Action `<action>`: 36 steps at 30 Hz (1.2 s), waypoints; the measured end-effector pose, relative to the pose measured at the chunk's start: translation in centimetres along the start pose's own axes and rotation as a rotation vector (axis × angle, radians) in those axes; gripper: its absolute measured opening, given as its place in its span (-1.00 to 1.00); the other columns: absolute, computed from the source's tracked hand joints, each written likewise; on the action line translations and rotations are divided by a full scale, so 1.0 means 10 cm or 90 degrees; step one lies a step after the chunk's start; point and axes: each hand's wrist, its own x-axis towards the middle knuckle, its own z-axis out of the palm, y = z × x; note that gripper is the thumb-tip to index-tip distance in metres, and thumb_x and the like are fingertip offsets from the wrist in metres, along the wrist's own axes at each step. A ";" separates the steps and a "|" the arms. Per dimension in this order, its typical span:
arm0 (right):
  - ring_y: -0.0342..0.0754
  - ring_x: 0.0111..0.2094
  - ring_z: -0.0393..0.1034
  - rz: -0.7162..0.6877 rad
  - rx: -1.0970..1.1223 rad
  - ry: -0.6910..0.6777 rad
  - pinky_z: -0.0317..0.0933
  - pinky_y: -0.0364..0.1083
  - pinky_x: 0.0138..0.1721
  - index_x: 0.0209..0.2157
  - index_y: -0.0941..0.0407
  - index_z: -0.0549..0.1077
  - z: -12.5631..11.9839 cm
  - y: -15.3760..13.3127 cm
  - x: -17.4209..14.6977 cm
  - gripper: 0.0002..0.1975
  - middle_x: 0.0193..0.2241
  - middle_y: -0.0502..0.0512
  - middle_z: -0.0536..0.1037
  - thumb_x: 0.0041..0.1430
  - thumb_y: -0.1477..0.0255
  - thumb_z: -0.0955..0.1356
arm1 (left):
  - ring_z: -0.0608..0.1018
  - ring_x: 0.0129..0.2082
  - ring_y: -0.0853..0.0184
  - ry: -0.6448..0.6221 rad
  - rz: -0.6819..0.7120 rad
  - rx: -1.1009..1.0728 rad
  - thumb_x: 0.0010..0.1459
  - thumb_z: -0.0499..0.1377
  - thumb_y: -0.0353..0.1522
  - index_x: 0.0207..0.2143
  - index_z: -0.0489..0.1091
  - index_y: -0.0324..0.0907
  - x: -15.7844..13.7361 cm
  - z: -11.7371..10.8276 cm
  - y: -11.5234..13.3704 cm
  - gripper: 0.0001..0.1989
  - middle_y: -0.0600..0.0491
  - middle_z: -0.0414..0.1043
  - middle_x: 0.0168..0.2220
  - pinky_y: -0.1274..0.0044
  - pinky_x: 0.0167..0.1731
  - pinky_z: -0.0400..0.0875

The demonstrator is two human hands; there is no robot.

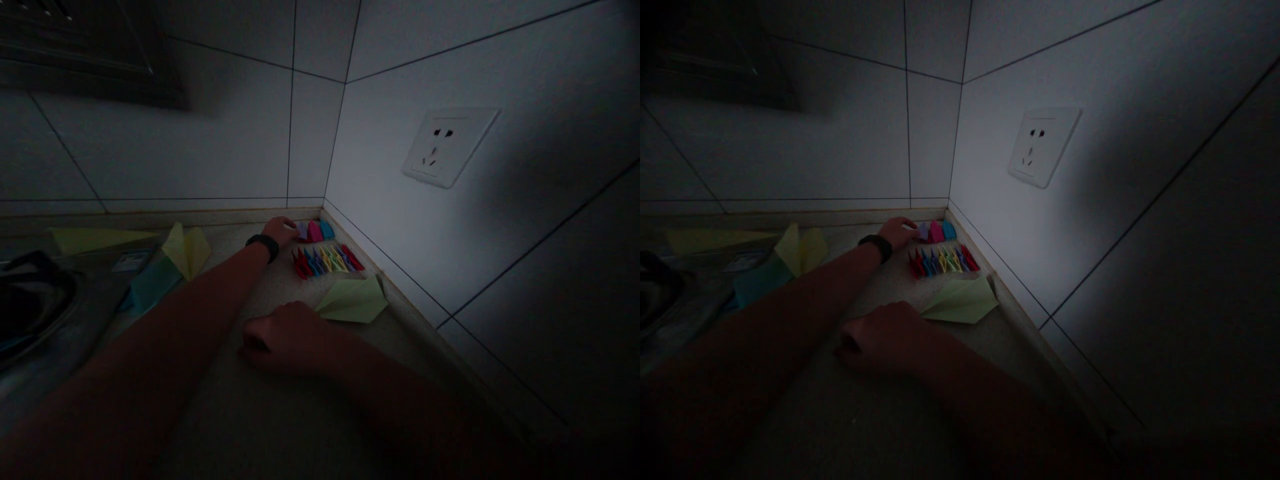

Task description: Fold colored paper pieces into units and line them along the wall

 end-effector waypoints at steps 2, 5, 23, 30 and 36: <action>-0.10 -0.46 0.41 -0.001 -0.008 0.005 0.01 -0.13 -0.52 -0.29 0.06 0.43 0.01 0.00 0.00 -0.71 -0.46 -0.03 0.53 0.26 0.16 0.22 | 0.54 -0.13 0.19 0.000 -0.007 -0.008 -0.07 0.29 -0.22 -0.26 0.53 -0.18 0.01 -0.01 0.00 -0.69 -0.05 0.55 -0.19 0.48 -0.13 0.41; -0.10 -0.45 0.42 -0.005 -0.011 0.005 -0.01 -0.13 -0.53 -0.31 0.06 0.43 0.02 0.00 0.00 -0.70 -0.46 -0.03 0.53 0.27 0.16 0.22 | 0.55 -0.17 0.21 -0.001 -0.009 -0.014 -0.05 0.28 -0.20 -0.27 0.54 -0.20 0.01 0.00 0.00 -0.69 -0.06 0.56 -0.23 0.49 -0.17 0.42; -0.12 -0.50 0.35 -0.001 0.001 0.003 -0.05 -0.13 -0.54 -0.31 0.06 0.42 0.02 0.00 0.00 -0.71 -0.49 -0.02 0.49 0.25 0.16 0.21 | 0.57 -0.23 0.18 -0.041 0.059 0.049 -0.05 0.28 -0.11 -0.31 0.56 -0.18 -0.03 0.04 0.01 -0.65 -0.08 0.58 -0.29 0.46 -0.19 0.42; -0.13 -0.50 0.34 -0.009 0.020 0.006 -0.11 -0.13 -0.56 -0.33 0.06 0.41 -0.01 0.01 0.00 -0.71 -0.50 -0.03 0.49 0.25 0.17 0.21 | 0.57 -0.22 0.18 -0.042 0.049 0.052 -0.04 0.26 -0.06 -0.26 0.52 -0.20 -0.05 0.04 0.04 -0.58 -0.09 0.57 -0.27 0.47 -0.22 0.41; -0.13 -0.50 0.34 0.004 0.009 0.008 -0.09 -0.14 -0.55 -0.33 0.05 0.42 0.00 0.00 0.00 -0.73 -0.50 -0.04 0.49 0.23 0.16 0.24 | 0.55 -0.17 0.16 -0.049 0.068 0.055 -0.16 0.35 -0.07 -0.12 0.39 -0.19 -0.08 0.08 0.02 -0.42 -0.06 0.56 -0.23 0.47 -0.20 0.40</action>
